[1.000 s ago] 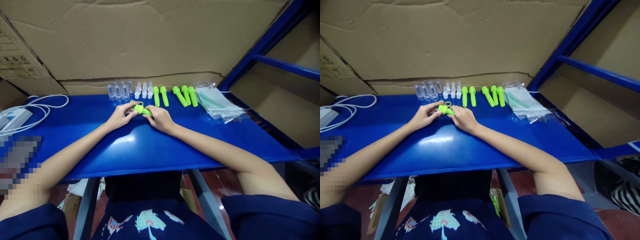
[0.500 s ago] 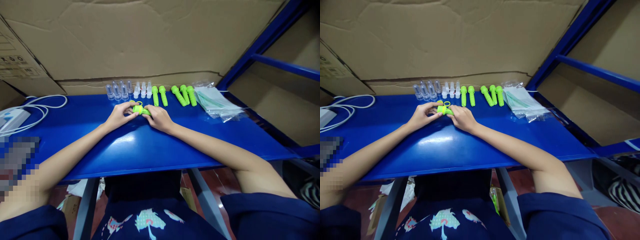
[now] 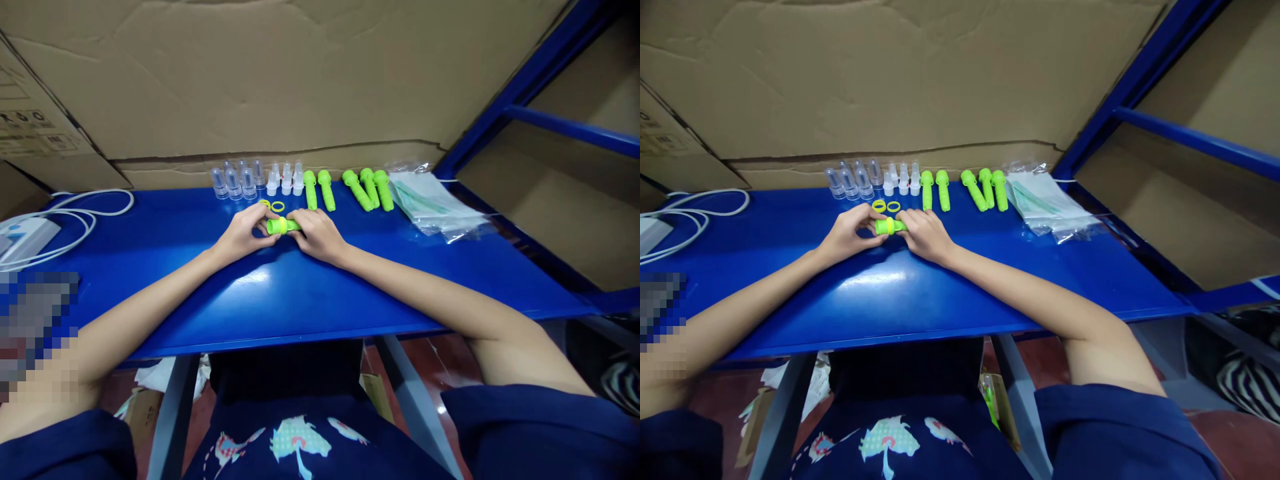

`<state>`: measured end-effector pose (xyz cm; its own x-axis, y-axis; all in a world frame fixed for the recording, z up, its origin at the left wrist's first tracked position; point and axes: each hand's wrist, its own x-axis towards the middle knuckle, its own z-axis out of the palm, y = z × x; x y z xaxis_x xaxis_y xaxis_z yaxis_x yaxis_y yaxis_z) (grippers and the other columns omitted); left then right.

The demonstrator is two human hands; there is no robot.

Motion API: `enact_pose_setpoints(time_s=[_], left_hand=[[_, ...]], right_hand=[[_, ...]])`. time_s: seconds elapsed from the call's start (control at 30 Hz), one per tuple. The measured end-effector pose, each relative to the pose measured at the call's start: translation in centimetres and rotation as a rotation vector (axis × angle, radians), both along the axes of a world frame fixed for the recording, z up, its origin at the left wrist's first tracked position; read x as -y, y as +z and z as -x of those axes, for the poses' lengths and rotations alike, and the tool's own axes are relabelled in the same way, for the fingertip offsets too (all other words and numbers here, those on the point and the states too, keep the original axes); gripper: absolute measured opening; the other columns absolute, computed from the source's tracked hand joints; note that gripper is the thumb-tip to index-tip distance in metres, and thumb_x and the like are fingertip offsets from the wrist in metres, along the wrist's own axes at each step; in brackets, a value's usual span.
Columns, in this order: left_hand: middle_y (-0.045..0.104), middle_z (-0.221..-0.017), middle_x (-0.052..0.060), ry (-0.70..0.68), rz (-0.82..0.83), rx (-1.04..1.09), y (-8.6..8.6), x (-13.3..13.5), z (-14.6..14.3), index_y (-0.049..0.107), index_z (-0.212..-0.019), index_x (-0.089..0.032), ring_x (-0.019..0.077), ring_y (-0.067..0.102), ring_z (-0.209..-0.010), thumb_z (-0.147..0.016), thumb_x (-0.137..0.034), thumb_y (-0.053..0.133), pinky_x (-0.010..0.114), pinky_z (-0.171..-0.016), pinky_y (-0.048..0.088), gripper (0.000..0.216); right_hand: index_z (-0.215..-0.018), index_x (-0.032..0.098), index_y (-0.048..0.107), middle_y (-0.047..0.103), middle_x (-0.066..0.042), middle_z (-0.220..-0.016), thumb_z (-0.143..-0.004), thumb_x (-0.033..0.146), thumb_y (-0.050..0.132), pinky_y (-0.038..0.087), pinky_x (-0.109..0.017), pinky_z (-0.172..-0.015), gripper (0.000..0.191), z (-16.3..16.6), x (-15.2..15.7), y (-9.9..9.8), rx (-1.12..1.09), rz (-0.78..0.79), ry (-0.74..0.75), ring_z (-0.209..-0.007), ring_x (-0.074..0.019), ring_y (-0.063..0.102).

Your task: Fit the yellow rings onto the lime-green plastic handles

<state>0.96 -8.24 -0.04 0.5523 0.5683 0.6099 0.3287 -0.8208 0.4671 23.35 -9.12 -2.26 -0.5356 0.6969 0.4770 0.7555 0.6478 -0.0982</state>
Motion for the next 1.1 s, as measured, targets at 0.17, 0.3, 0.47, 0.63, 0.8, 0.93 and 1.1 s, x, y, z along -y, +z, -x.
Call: enact_pose_setpoints(time_s=[0.17, 0.3, 0.47, 0.63, 0.8, 0.93, 1.1], left_hand=[[0.064, -0.092, 0.004, 0.000, -0.106, -0.048, -0.36, -0.25, -0.04, 0.061, -0.099, -0.015, 0.0099, 0.062, -0.070, -0.081, -0.023, 0.074, 0.022, -0.064, 0.057, 0.023], [0.063, -0.093, 0.004, -0.003, -0.098, -0.053, -0.51, -0.38, 0.11, 0.061, -0.100, -0.015, 0.0098, 0.062, -0.070, -0.084, -0.025, 0.073, 0.022, -0.064, 0.057, 0.022], [0.063, -0.094, 0.004, -0.009, -0.059, -0.078, -0.45, -0.40, 0.31, 0.063, -0.101, -0.015, 0.0119, 0.064, -0.076, -0.086, -0.031, 0.073, 0.024, -0.069, 0.058, 0.024], [0.064, -0.094, 0.004, 0.020, -0.071, -0.093, -0.39, -0.46, 0.29, 0.064, -0.100, -0.016, 0.0135, 0.062, -0.078, -0.085, -0.039, 0.076, 0.025, -0.069, 0.056, 0.030], [0.064, -0.090, 0.003, 0.036, -0.082, -0.070, -0.18, -0.24, 0.09, 0.064, -0.100, -0.016, 0.0122, 0.060, -0.073, -0.085, -0.037, 0.076, 0.024, -0.066, 0.053, 0.029], [0.068, -0.096, 0.005, 0.058, -0.044, -0.066, -0.01, -0.04, 0.07, 0.065, -0.107, -0.016, 0.0122, 0.062, -0.074, -0.085, -0.035, 0.076, 0.024, -0.069, 0.054, 0.032], [0.072, -0.104, 0.008, 0.062, 0.051, -0.026, -0.10, -0.09, 0.15, 0.066, -0.111, -0.014, 0.0123, 0.066, -0.077, -0.084, -0.034, 0.078, 0.026, -0.074, 0.057, 0.036]], right_hand=[[-0.110, 0.013, 0.063, 0.071, -0.014, -0.106, -0.095, 0.018, 0.054, 0.034, -0.038, -0.082, 0.019, 0.04, 0.14, 0.23, 0.029, 0.007, -0.020, -0.101, -0.0301, 0.060], [-0.110, 0.013, 0.063, 0.071, -0.014, -0.105, -0.094, 0.018, 0.053, 0.033, -0.038, -0.081, 0.019, 0.07, 0.17, 0.30, 0.024, 0.016, -0.017, -0.100, -0.0299, 0.059], [-0.109, 0.014, 0.063, 0.070, -0.014, -0.105, -0.094, 0.018, 0.054, 0.033, -0.038, -0.081, 0.019, 0.09, 0.15, 0.22, 0.020, 0.015, -0.025, -0.100, -0.0302, 0.059], [-0.108, 0.014, 0.063, 0.071, -0.014, -0.104, -0.094, 0.018, 0.052, 0.034, -0.039, -0.081, 0.018, 0.14, 0.14, 0.14, 0.003, 0.004, -0.017, -0.098, -0.0299, 0.060], [-0.108, 0.014, 0.064, 0.072, -0.014, -0.102, -0.097, 0.021, 0.053, 0.035, -0.038, -0.080, 0.017, 0.14, 0.11, 0.12, 0.012, -0.010, -0.005, -0.097, -0.0292, 0.061], [-0.109, 0.012, 0.064, 0.072, -0.014, -0.103, -0.098, 0.025, 0.054, 0.037, -0.037, -0.081, 0.019, 0.16, 0.12, 0.13, 0.020, -0.004, -0.009, -0.098, -0.0290, 0.063], [-0.110, 0.012, 0.064, 0.073, -0.015, -0.104, -0.100, 0.027, 0.054, 0.040, -0.037, -0.082, 0.021, 0.16, 0.08, 0.04, 0.000, 0.007, -0.001, -0.098, -0.0288, 0.064]])
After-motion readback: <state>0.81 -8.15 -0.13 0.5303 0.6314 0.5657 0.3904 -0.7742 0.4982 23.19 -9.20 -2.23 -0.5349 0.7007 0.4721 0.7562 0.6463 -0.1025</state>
